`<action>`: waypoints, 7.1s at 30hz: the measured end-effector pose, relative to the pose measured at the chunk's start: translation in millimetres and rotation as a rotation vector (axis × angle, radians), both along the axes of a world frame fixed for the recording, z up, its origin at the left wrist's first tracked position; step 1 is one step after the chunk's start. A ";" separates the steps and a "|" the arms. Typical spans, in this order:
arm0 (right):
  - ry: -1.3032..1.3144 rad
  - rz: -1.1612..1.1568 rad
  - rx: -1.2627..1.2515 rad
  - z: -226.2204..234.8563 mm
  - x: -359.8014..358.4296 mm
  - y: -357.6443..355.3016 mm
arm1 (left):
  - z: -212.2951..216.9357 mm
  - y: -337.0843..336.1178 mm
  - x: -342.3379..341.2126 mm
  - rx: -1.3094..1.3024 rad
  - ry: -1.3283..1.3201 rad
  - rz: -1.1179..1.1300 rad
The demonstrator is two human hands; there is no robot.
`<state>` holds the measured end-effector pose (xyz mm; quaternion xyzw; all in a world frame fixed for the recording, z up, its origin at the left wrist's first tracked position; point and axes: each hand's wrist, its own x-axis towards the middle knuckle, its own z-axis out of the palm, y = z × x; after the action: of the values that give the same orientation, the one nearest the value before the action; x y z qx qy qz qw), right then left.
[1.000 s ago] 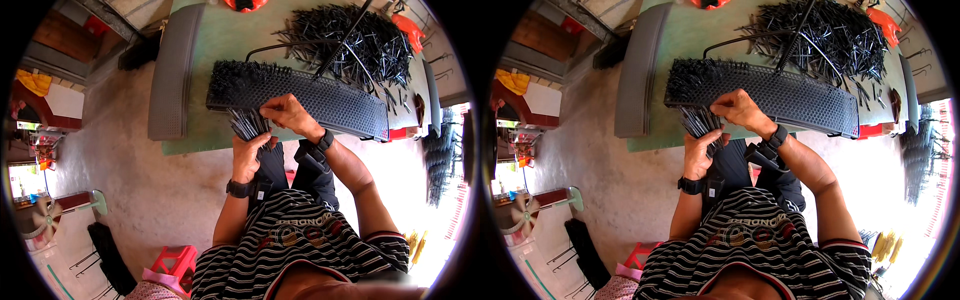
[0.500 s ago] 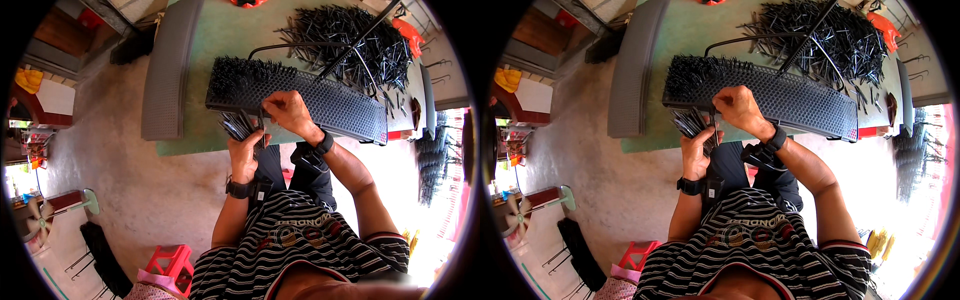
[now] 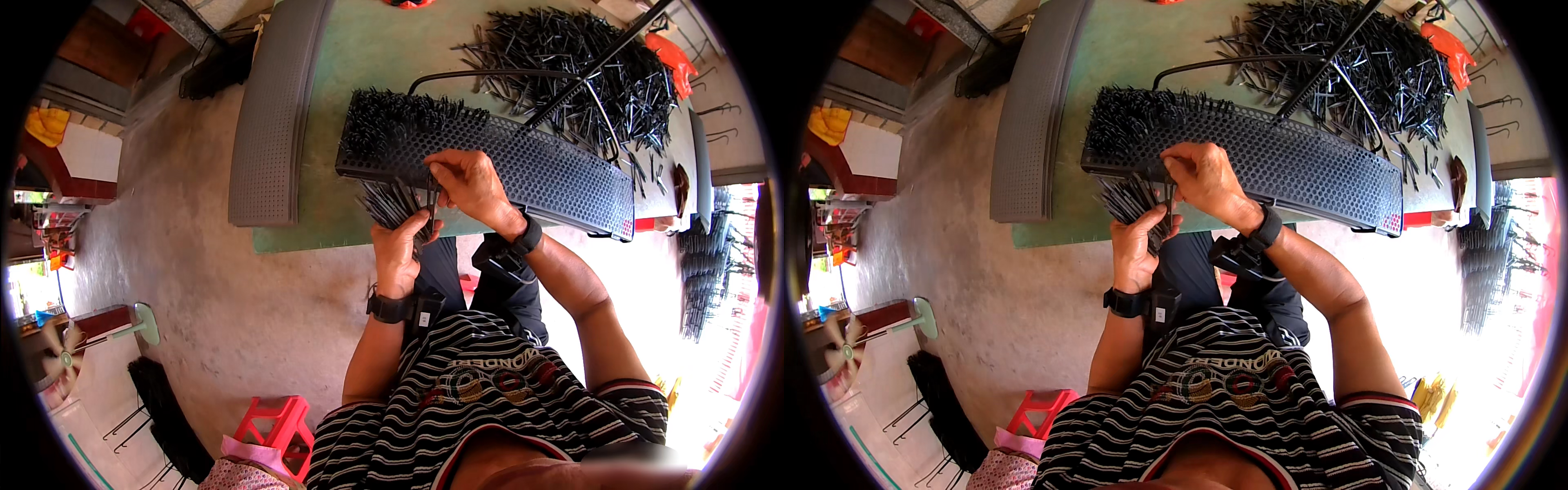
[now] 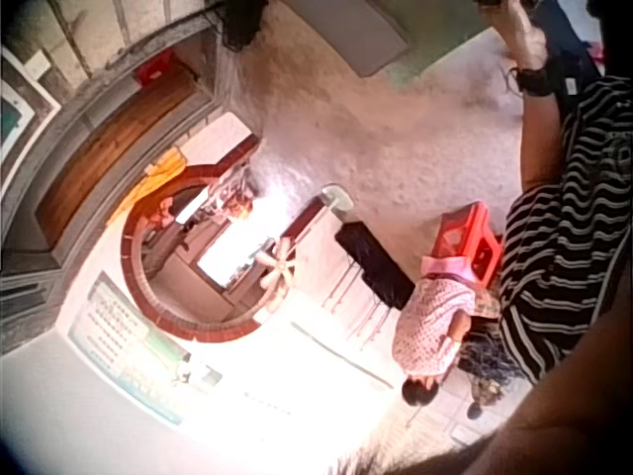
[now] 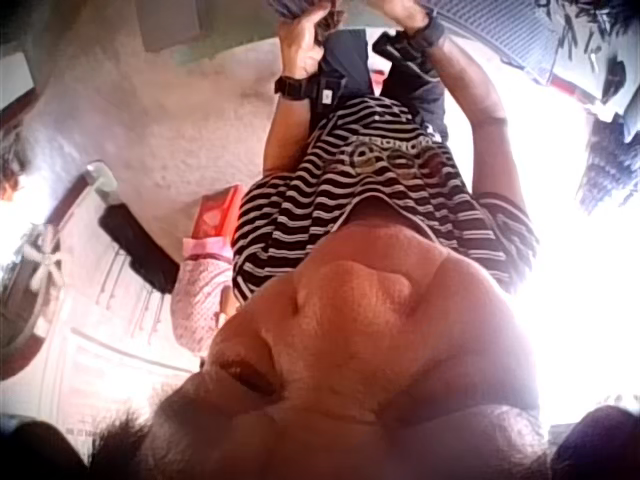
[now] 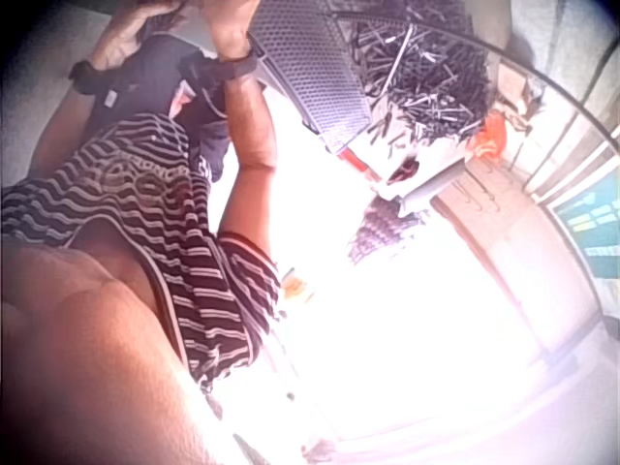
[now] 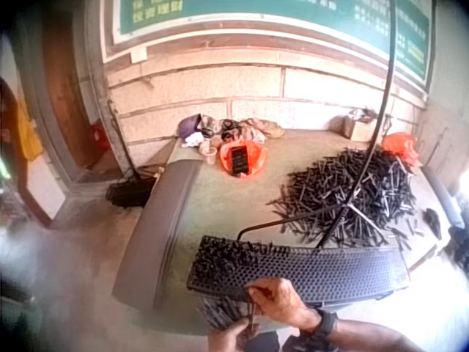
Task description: The person inserts black plastic bristles into the holes of a rectangular broom head. They pick up bundles of bristles from a pile on the table and push them into the slots of the broom head, working systematically to fill the surface.
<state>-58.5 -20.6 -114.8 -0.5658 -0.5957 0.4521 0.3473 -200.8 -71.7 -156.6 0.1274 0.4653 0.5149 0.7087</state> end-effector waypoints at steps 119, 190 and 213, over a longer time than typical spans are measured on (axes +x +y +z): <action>-0.497 -0.039 0.747 0.9 -15.1 46.4 | 4.2 2.5 -15.0 0.073 -0.003 0.078; 0.020 -0.036 0.160 8.2 -20.6 12.3 | -3.2 7.2 -15.2 0.053 0.020 0.172; -0.219 -0.027 0.707 -11.1 -32.4 44.1 | -3.4 2.1 -25.8 0.019 -0.002 0.213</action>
<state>-90.9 23.5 -125.9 -0.4637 -0.7412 0.1504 0.4616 -226.6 -69.6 -160.0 0.0834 0.4706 0.5919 0.6490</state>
